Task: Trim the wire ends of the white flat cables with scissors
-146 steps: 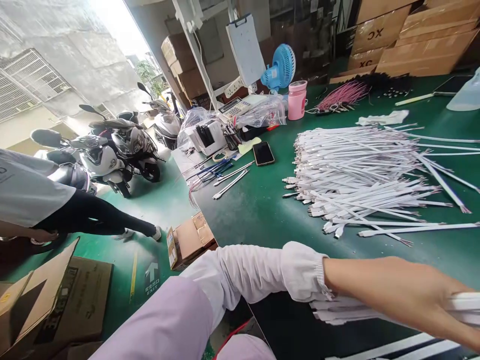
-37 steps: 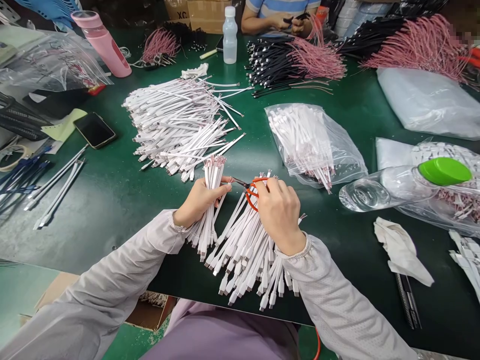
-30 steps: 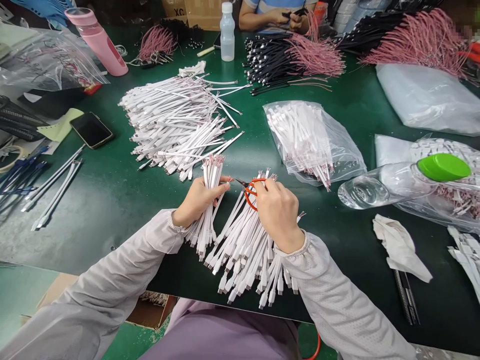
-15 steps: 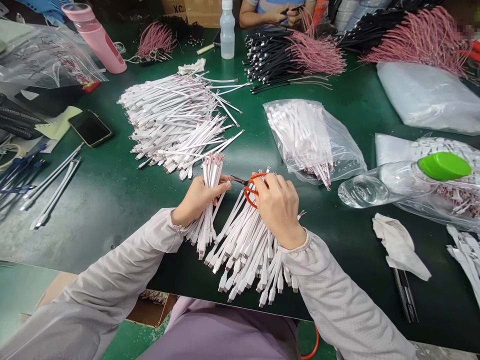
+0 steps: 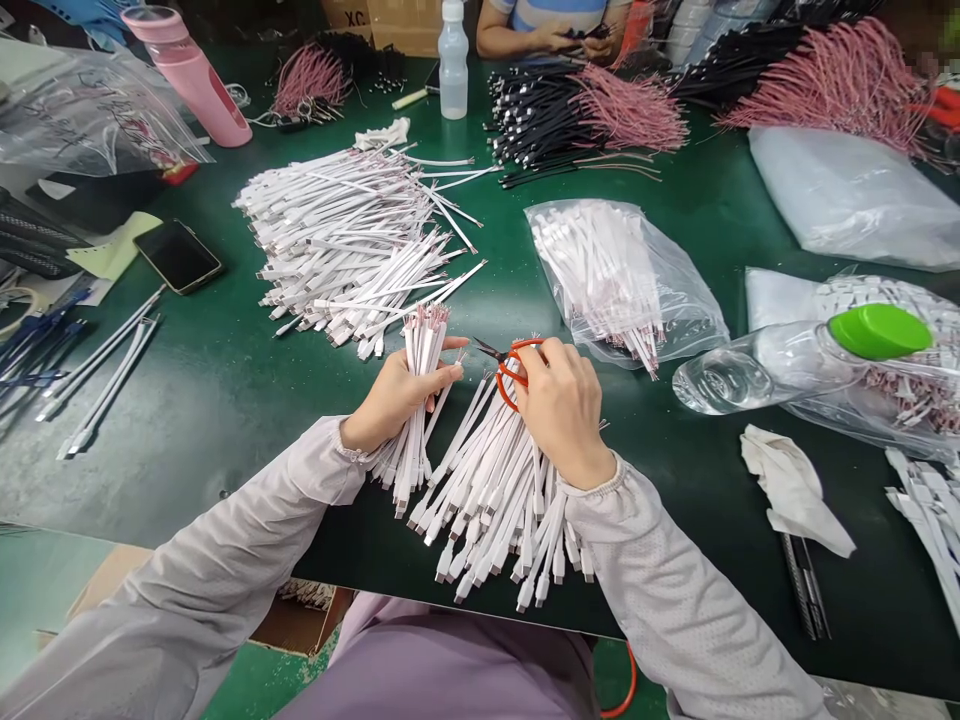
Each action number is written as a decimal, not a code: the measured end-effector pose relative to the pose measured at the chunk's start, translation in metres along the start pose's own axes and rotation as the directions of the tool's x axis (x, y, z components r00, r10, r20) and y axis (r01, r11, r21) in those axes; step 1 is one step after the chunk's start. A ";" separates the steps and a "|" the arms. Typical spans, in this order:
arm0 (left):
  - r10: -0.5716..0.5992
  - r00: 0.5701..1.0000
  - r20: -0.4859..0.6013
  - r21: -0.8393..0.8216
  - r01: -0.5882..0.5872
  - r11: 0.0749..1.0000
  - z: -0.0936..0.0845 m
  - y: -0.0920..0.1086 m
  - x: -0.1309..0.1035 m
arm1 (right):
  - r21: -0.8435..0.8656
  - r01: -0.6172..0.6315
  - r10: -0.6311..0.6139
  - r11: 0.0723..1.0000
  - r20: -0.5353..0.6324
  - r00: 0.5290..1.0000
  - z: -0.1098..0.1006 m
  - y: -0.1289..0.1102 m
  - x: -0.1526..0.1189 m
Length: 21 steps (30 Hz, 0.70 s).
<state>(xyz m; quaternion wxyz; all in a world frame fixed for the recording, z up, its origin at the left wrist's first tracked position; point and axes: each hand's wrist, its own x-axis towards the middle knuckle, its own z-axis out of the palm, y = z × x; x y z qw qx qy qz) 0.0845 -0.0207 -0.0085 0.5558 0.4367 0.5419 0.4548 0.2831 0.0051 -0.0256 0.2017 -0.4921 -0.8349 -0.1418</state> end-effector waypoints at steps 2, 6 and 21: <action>0.003 1.000 0.009 -0.012 -0.003 1.000 0.000 0.000 0.000 | 0.002 -0.001 0.001 1.000 0.016 1.000 0.001 0.001 0.000; 0.020 1.000 0.005 -0.030 -0.020 0.999 -0.002 -0.001 0.001 | 0.014 -0.019 0.019 1.000 0.022 1.000 0.002 0.001 -0.001; -0.003 0.998 -0.058 0.037 0.005 0.999 -0.001 -0.003 0.002 | 0.191 -0.110 0.096 0.975 0.081 0.992 0.003 0.002 0.001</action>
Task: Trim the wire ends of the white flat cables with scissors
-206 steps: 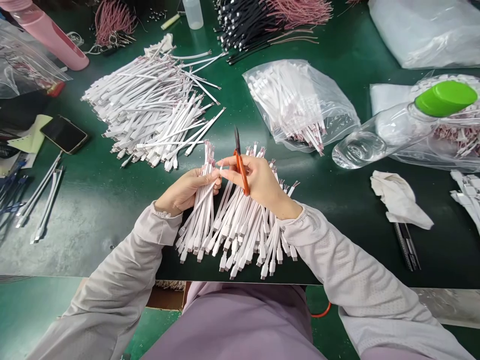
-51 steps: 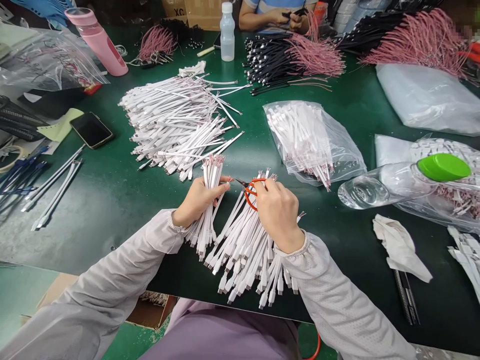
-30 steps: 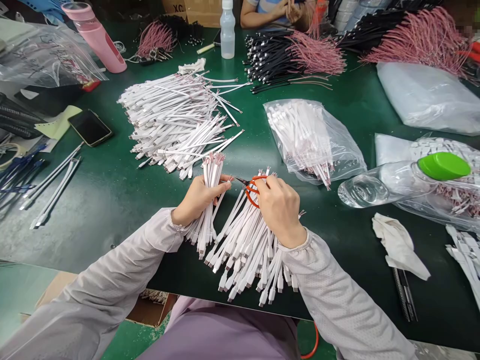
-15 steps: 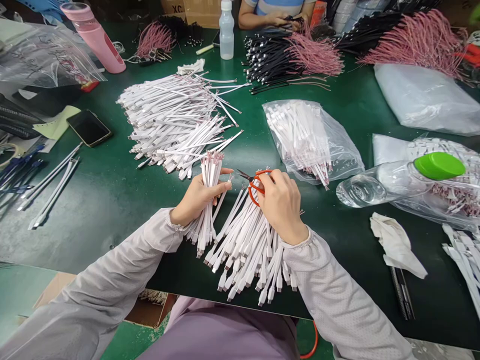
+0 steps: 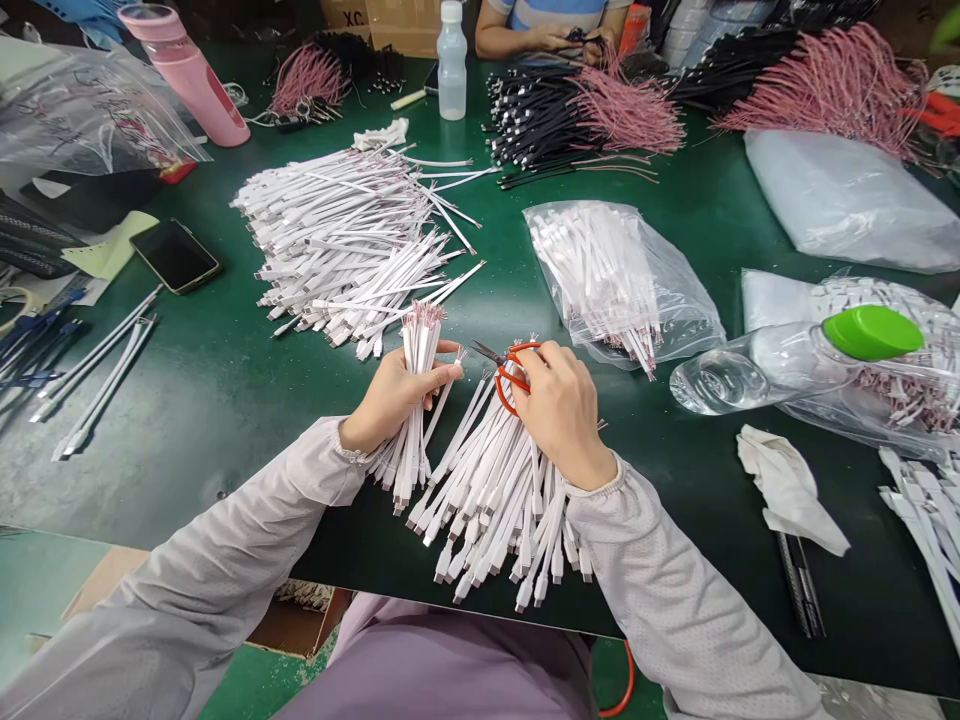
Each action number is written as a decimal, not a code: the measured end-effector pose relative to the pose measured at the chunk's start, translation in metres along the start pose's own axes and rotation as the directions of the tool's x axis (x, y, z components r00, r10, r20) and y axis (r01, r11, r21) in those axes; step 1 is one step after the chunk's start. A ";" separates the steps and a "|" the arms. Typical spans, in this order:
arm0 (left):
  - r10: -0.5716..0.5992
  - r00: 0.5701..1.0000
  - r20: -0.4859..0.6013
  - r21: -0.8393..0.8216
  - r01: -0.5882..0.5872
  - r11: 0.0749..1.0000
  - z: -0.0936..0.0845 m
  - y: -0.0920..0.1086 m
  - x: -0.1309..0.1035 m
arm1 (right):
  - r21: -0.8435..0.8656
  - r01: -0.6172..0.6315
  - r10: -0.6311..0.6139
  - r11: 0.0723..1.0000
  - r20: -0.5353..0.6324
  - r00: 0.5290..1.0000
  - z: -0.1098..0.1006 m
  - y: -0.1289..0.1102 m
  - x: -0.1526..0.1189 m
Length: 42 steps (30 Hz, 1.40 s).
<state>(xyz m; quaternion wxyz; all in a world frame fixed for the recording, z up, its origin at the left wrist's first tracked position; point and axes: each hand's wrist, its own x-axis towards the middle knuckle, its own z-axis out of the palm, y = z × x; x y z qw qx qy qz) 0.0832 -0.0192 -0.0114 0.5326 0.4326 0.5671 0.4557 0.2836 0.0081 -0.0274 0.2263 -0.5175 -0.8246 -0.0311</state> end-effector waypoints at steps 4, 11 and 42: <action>0.009 1.000 -0.022 0.010 -0.009 1.000 0.000 0.001 0.000 | 0.496 -0.242 0.171 0.834 0.183 0.968 -0.018 -0.007 0.003; 0.064 0.996 -0.063 0.072 -0.059 0.996 -0.001 -0.003 0.002 | 0.695 -0.714 -0.205 0.079 0.713 0.671 -0.040 -0.044 -0.006; 0.104 0.993 -0.049 0.149 -0.096 0.984 0.003 0.002 -0.005 | 0.682 -0.730 -0.024 -0.040 0.730 0.683 -0.016 -0.065 -0.016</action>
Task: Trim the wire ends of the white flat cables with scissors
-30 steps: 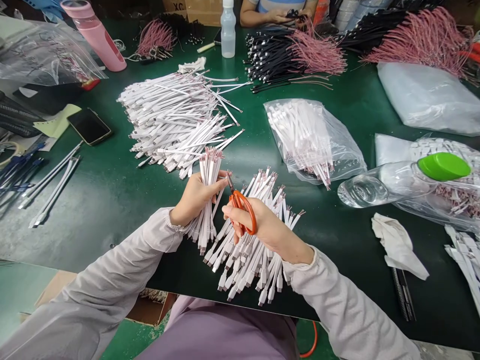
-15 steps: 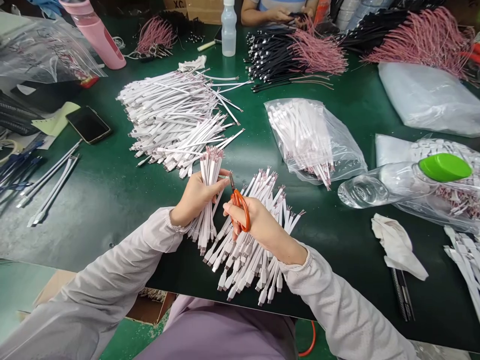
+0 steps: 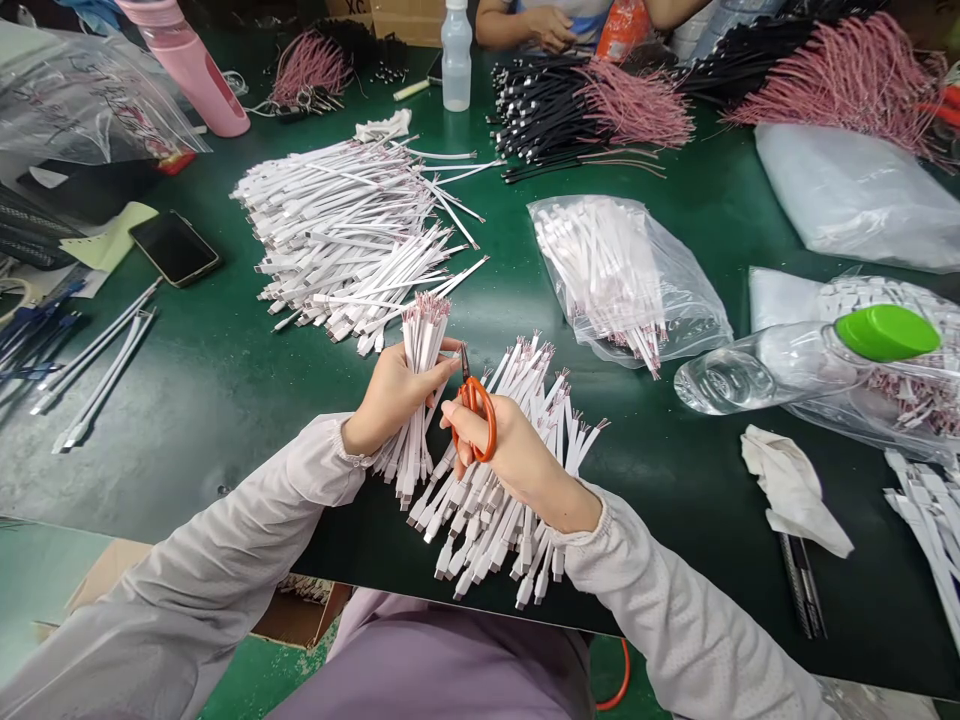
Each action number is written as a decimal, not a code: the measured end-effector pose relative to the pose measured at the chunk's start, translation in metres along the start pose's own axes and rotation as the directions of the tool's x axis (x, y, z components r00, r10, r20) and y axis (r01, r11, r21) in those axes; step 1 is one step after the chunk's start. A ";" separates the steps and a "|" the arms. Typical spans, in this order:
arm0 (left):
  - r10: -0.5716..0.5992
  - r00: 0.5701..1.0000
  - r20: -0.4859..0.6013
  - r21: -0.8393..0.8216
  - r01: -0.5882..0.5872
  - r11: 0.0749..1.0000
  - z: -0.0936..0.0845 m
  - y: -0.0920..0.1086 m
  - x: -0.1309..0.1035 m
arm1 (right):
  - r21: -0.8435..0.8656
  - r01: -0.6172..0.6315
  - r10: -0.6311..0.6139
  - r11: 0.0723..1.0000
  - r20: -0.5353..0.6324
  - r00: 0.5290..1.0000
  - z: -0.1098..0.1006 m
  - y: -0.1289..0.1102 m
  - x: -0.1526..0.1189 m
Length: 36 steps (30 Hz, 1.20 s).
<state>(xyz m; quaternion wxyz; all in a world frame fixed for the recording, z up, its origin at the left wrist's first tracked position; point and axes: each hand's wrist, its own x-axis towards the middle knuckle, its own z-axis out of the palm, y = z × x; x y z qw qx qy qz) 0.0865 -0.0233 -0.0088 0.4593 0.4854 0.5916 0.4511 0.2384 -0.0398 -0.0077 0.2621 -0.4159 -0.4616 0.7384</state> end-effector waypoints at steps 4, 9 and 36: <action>-0.004 1.000 -0.006 -0.006 0.004 1.000 0.000 -0.002 0.001 | -0.070 -0.004 0.002 0.998 -0.029 1.000 0.000 -0.004 0.000; -0.062 0.998 0.021 -0.130 0.064 0.989 -0.003 0.002 0.003 | -0.652 0.130 -0.288 0.747 -0.142 0.947 -0.026 -0.017 0.002; -0.013 1.000 0.020 0.006 0.013 1.000 -0.006 0.007 0.000 | -0.943 -0.027 -0.759 -0.332 0.250 0.602 -0.061 -0.011 0.012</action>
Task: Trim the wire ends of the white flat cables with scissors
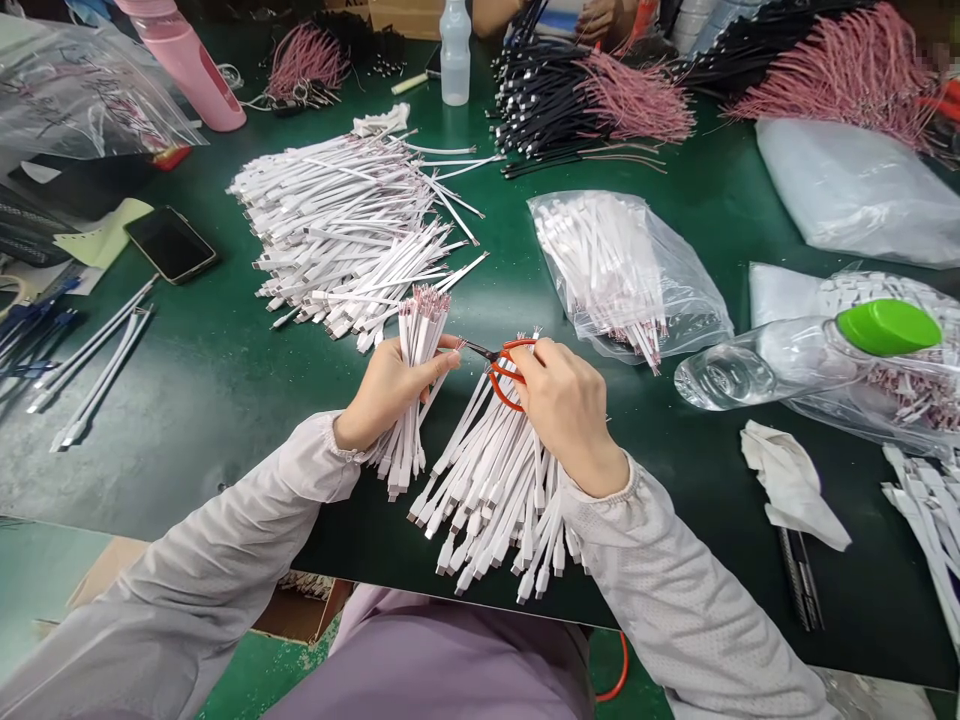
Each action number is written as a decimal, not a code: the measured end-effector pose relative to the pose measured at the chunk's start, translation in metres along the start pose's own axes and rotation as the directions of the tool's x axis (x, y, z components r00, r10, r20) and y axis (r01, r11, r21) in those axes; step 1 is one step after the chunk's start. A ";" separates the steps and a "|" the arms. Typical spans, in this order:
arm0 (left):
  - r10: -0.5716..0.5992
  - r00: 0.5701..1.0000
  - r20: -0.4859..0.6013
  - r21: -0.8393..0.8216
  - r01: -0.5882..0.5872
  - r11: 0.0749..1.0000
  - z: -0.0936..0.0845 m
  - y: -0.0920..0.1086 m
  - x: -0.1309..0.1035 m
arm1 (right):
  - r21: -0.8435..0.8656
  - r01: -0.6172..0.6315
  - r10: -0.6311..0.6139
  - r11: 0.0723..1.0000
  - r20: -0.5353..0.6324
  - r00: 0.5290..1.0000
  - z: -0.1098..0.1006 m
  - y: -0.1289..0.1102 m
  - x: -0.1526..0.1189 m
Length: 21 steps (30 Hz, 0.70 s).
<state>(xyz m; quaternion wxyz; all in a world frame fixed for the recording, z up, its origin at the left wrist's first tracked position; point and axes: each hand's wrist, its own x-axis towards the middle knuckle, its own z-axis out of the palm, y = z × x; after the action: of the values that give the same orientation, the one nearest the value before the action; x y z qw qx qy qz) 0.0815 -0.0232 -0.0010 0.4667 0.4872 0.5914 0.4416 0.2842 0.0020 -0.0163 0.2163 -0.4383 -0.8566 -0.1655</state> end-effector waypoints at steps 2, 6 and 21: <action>0.000 1.000 0.003 0.001 0.000 1.000 0.000 0.000 0.000 | 0.001 0.000 0.000 1.000 0.001 1.000 0.000 0.000 -0.001; 0.001 1.000 0.011 -0.026 -0.001 1.000 0.000 -0.001 0.001 | 0.017 -0.034 0.034 0.999 0.002 0.999 0.003 0.001 -0.002; -0.075 0.997 0.014 -0.176 0.076 0.981 0.000 0.002 0.003 | -0.062 -0.041 0.039 0.997 -0.030 0.999 -0.004 -0.009 0.000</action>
<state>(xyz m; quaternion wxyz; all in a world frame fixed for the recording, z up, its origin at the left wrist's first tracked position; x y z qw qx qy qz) 0.0813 -0.0198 0.0002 0.5267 0.4229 0.5664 0.4722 0.2783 -0.0050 -0.0136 0.2182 -0.4596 -0.8387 -0.1944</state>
